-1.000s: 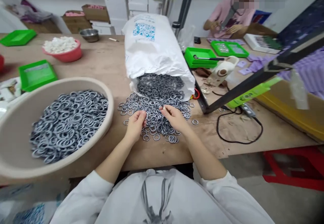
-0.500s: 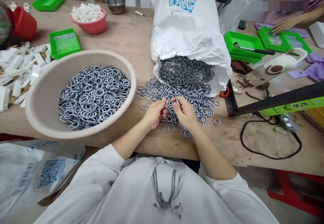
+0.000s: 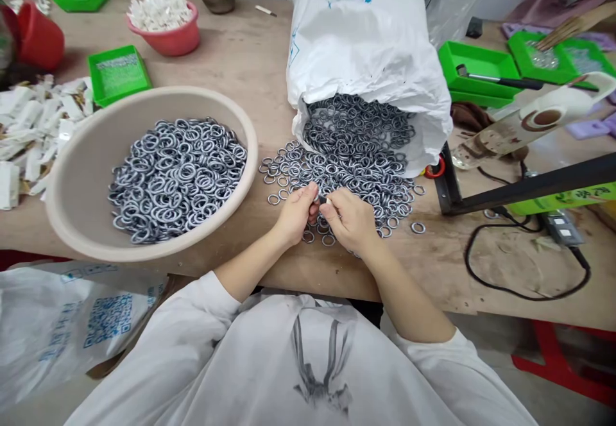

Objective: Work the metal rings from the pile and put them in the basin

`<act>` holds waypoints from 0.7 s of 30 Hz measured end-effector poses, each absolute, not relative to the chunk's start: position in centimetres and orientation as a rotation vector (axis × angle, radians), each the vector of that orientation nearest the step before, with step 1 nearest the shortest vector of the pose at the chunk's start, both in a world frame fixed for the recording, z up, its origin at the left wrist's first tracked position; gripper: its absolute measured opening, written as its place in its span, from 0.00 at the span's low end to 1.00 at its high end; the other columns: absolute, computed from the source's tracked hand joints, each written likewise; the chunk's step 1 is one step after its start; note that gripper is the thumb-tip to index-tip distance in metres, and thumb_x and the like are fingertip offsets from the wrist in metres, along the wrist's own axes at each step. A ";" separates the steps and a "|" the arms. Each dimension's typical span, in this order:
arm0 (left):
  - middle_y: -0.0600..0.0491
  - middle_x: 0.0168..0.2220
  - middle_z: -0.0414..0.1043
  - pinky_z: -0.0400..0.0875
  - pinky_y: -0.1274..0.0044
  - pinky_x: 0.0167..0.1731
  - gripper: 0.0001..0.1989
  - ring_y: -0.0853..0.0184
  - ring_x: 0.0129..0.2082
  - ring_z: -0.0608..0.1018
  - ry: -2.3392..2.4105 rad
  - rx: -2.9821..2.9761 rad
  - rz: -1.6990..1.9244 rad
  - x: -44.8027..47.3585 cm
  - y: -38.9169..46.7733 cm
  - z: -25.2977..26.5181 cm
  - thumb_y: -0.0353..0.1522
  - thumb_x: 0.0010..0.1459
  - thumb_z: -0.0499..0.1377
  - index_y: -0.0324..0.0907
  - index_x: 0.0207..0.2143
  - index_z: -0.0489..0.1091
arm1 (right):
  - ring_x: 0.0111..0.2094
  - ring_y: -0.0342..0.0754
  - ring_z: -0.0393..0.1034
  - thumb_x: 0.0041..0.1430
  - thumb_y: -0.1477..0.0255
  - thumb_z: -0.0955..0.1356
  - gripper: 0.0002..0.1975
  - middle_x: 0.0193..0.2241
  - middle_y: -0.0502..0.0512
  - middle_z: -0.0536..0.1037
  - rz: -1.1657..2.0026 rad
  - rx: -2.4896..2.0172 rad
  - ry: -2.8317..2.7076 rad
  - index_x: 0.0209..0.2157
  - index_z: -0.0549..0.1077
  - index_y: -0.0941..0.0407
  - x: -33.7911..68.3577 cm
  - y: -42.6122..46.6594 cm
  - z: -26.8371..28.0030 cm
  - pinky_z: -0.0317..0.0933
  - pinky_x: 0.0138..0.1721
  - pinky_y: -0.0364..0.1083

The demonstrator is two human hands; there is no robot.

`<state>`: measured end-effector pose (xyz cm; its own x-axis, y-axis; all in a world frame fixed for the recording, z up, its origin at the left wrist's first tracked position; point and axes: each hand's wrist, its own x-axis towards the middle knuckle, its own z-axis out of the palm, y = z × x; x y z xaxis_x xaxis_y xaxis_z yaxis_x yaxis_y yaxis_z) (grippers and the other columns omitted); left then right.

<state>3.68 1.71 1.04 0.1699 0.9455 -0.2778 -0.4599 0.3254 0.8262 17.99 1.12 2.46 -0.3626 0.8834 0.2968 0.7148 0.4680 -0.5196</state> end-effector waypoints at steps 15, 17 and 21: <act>0.64 0.15 0.51 0.52 0.82 0.14 0.27 0.78 0.13 0.55 0.798 0.694 0.952 3.8 0.6 1.2 0.54 0.51 0.64 0.42 0.24 0.58 | 0.25 0.47 0.60 0.70 0.56 0.55 0.23 0.22 0.51 0.68 0.390 -1.536 -2.090 0.25 0.64 0.53 19.2 2.4 2.2 0.45 0.29 0.46; 0.63 0.16 0.54 0.56 0.83 0.15 0.27 0.78 0.14 0.58 0.780 0.714 0.942 3.6 0.7 1.1 0.53 0.50 0.65 0.41 0.24 0.59 | 0.26 0.46 0.60 0.70 0.57 0.55 0.23 0.22 0.51 0.68 0.363 -1.633 -1.951 0.25 0.64 0.53 20.3 3.3 2.1 0.46 0.29 0.46; 0.59 0.19 0.64 0.64 0.83 0.20 0.23 0.77 0.18 0.66 0.887 0.717 1.064 2.5 1.9 0.8 0.49 0.49 0.67 0.39 0.27 0.66 | 0.31 0.49 0.66 0.68 0.54 0.60 0.21 0.29 0.55 0.73 0.270 -1.752 -1.978 0.29 0.70 0.54 21.0 4.4 1.9 0.48 0.31 0.46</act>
<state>2.52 1.91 0.75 0.2201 0.9406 -0.2584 -0.4239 0.3308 0.8431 21.02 4.39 1.90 -0.0649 0.9731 0.2211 0.8783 0.1609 -0.4501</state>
